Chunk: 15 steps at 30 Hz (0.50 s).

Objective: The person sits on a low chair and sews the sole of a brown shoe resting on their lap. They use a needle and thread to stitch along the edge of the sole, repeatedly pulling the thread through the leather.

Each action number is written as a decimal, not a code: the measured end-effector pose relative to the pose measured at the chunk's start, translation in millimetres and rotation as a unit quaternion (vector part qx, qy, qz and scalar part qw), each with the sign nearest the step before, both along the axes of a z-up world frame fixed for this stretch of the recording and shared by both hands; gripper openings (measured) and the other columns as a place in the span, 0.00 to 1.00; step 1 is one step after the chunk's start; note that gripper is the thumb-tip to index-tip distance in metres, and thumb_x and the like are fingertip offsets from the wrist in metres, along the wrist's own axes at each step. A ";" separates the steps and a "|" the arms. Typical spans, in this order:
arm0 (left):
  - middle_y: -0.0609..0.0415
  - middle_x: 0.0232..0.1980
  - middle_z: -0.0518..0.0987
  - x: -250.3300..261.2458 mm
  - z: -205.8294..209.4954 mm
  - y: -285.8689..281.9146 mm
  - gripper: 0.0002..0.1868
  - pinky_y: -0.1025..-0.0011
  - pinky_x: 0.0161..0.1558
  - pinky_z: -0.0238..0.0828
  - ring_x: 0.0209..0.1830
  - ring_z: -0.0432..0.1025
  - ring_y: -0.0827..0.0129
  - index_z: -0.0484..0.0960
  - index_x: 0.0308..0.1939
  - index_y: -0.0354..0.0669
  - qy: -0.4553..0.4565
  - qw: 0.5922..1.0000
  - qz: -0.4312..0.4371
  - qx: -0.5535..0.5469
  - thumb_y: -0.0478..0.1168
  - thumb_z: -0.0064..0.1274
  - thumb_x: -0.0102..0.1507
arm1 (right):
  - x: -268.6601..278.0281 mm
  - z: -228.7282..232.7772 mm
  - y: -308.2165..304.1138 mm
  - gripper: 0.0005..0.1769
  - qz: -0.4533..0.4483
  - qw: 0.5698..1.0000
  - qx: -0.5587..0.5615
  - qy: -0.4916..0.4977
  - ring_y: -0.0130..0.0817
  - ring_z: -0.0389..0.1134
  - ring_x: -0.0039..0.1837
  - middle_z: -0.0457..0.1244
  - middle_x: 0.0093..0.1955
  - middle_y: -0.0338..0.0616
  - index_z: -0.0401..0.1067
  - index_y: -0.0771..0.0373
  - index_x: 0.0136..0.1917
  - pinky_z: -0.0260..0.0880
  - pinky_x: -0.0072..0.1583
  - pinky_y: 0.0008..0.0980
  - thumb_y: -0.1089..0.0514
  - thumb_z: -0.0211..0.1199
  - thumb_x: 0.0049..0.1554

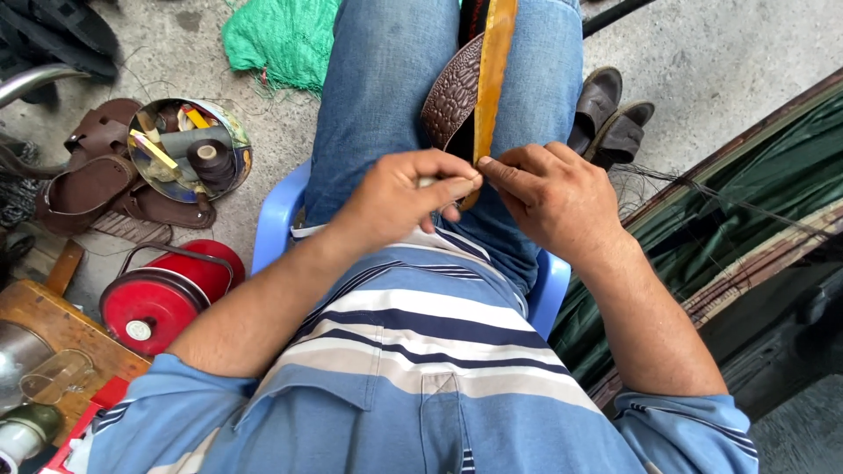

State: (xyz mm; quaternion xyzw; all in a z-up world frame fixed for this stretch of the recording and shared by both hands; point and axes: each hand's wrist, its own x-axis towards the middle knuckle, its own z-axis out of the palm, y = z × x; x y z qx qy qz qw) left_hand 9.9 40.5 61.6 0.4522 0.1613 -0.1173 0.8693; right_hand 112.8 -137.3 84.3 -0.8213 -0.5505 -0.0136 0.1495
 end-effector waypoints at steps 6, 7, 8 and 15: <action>0.61 0.32 0.74 -1.3 -23.8 -5.4 0.11 0.68 0.28 0.73 0.30 0.74 0.68 0.67 0.48 0.55 -0.123 0.759 -0.016 0.639 0.43 0.44 0.62 | -0.4 -4.2 -0.6 0.11 -0.009 0.999 -0.009 0.034 0.36 0.63 0.38 0.63 0.40 0.39 0.75 0.53 0.49 0.66 0.40 0.30 0.59 0.62 0.50; 0.60 0.31 0.74 0.3 -20.6 -5.9 0.11 0.65 0.28 0.73 0.28 0.74 0.64 0.64 0.47 0.54 -0.117 0.761 -0.049 0.637 0.42 0.44 0.61 | -1.0 -6.4 -1.5 0.11 -0.014 0.999 -0.008 0.033 0.35 0.63 0.38 0.63 0.40 0.37 0.75 0.51 0.49 0.66 0.40 0.29 0.58 0.63 0.50; 0.58 0.30 0.75 1.9 -17.6 -6.1 0.12 0.62 0.28 0.73 0.27 0.74 0.61 0.62 0.46 0.54 -0.110 0.761 -0.082 0.634 0.41 0.44 0.60 | -1.6 -8.9 -2.2 0.11 -0.019 0.999 -0.006 0.032 0.33 0.63 0.37 0.63 0.40 0.35 0.75 0.49 0.49 0.65 0.39 0.28 0.57 0.63 0.50; 0.44 0.34 0.77 20.7 3.9 5.0 0.23 0.56 0.43 0.70 0.40 0.73 0.47 0.72 0.54 0.51 -0.090 0.885 -0.105 0.446 0.33 0.46 0.54 | -5.6 24.4 -2.5 0.16 -0.045 0.996 -0.072 0.028 0.35 0.64 0.38 0.61 0.39 0.35 0.71 0.46 0.52 0.67 0.39 0.31 0.57 0.62 0.48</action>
